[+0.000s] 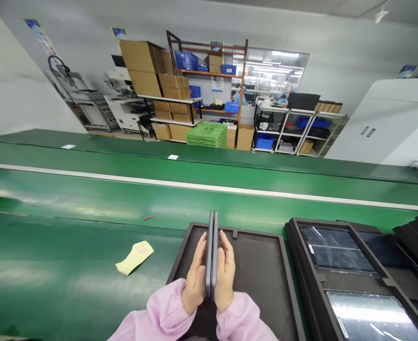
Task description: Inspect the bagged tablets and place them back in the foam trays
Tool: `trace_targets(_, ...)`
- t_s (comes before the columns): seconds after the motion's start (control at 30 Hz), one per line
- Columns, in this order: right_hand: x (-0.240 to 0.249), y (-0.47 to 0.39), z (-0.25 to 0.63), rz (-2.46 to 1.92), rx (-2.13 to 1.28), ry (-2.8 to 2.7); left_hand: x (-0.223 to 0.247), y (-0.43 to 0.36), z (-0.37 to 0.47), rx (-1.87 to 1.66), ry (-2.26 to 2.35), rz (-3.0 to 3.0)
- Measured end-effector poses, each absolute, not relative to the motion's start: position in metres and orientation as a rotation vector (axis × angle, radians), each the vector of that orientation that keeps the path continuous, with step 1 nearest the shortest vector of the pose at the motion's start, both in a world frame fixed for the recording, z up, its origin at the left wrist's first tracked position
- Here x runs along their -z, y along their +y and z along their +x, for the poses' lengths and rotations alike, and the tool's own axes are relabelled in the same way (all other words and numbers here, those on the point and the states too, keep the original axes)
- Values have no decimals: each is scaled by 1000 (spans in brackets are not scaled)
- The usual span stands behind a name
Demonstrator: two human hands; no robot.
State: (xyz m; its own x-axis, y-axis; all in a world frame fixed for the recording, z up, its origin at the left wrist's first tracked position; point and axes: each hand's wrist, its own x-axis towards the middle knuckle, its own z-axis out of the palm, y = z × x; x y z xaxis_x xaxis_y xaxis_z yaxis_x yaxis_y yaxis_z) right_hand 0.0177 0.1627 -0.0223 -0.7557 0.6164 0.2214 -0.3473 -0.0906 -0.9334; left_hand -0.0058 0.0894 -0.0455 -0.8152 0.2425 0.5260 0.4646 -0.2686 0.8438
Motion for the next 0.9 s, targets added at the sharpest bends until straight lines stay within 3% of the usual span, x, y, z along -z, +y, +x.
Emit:
trace_targets(0.2,-53,164,26,-255,-1937,-1635,-39,91,4,2343,-2023,-675)
trace_targets(0.37,-64,156,46,-165,-2005,-1524,-55,83,29,2143,-1868,-908)
trace_targets(0.63,-71,153,61,-177,-1943,-1521,-62,79,40,2126,-1824,-937)
trace_targets(0.77,-107,154,48,-294,-1921,-1561,-89,88,23,2315,-1903,-706)
trace_targets(0.9,-130,154,31,-406,-2050,-1465,-110,99,4,2753,-1866,-367)
